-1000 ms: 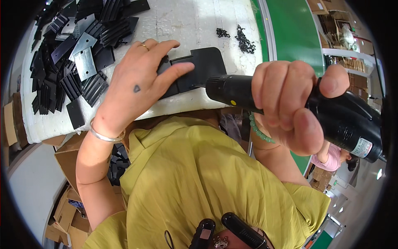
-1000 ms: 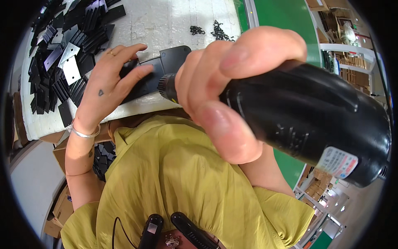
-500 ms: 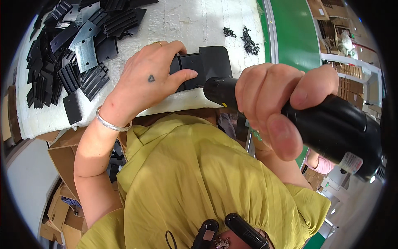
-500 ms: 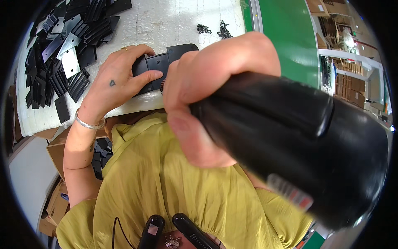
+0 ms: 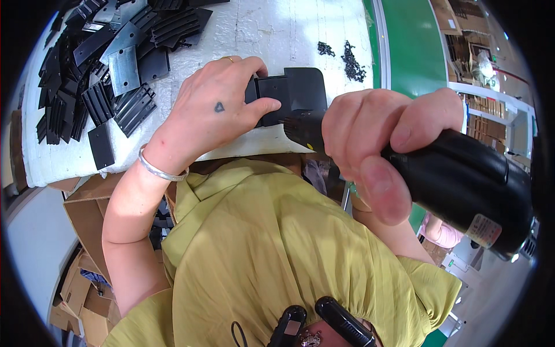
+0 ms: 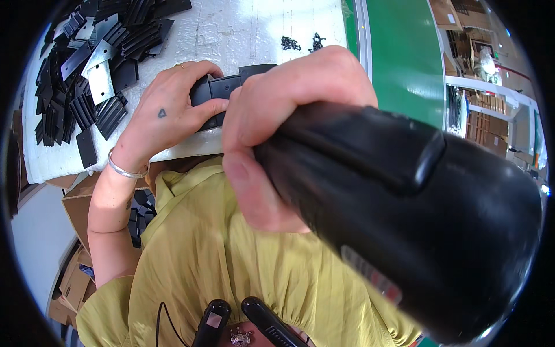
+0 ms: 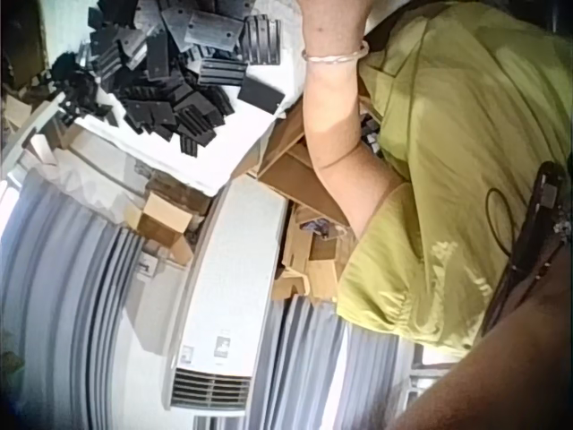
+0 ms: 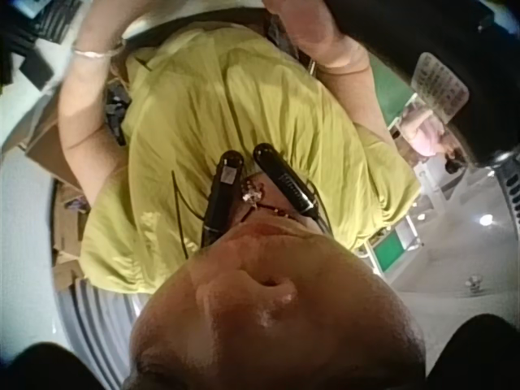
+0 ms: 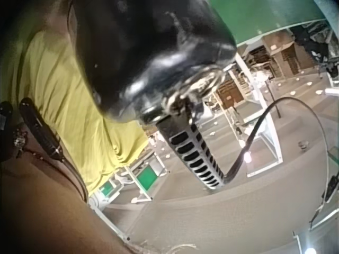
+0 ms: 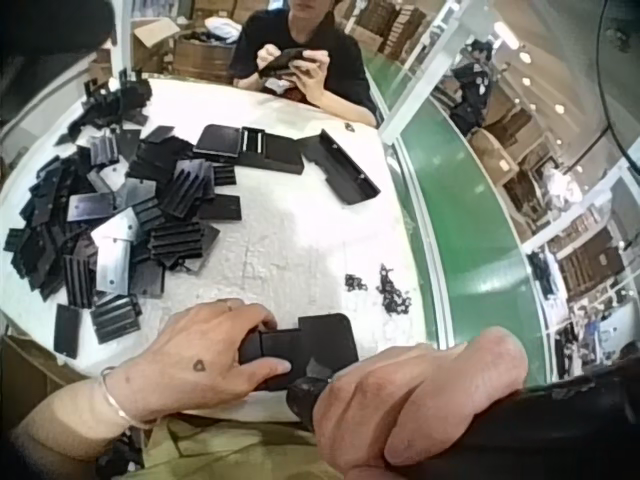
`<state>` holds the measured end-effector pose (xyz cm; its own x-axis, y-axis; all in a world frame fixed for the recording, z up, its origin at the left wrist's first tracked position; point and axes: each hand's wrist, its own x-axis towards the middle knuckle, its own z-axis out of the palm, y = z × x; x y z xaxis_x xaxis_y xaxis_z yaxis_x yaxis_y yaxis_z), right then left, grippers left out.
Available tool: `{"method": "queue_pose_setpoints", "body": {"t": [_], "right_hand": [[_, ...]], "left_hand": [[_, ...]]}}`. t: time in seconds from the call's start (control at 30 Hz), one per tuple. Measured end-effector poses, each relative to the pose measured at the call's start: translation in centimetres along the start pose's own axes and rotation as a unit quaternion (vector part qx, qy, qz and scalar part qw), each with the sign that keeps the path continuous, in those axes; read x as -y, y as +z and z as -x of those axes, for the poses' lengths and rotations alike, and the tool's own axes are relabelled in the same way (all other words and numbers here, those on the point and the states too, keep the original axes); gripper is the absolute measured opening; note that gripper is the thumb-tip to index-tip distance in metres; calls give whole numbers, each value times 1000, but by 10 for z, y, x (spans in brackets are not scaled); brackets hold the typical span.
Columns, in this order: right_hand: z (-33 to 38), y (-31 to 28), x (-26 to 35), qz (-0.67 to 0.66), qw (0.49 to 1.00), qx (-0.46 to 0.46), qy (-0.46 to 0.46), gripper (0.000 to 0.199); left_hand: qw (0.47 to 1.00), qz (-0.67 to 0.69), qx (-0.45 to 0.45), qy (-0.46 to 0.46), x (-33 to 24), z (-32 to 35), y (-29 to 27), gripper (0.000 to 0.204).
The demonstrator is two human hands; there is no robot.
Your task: The person assembles plastic components by fitting plastic pieces together and fastening them with screws using an electric screwdriver, then places the assembled parts onto a conveyor belt.
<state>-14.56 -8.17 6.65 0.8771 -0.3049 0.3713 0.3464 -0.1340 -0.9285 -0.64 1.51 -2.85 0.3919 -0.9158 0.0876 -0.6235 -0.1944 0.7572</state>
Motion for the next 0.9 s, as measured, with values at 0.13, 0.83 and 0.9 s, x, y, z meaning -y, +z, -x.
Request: {"method": "queue_pose_setpoints", "body": {"t": [0.13,0.83,0.9], "right_hand": [[0,0,-1,18,998,16,-50,27],[22,-10,4,-94,979,-91,160,72],[34,-13,-2,-70,988,-52,124,75]], "left_hand": [[1000,6,-10,11,0,1,-5,34],[693,704,134,-82,-13,56,-81,26],[723,671,141,-83,-12,68,-83,35]]}}
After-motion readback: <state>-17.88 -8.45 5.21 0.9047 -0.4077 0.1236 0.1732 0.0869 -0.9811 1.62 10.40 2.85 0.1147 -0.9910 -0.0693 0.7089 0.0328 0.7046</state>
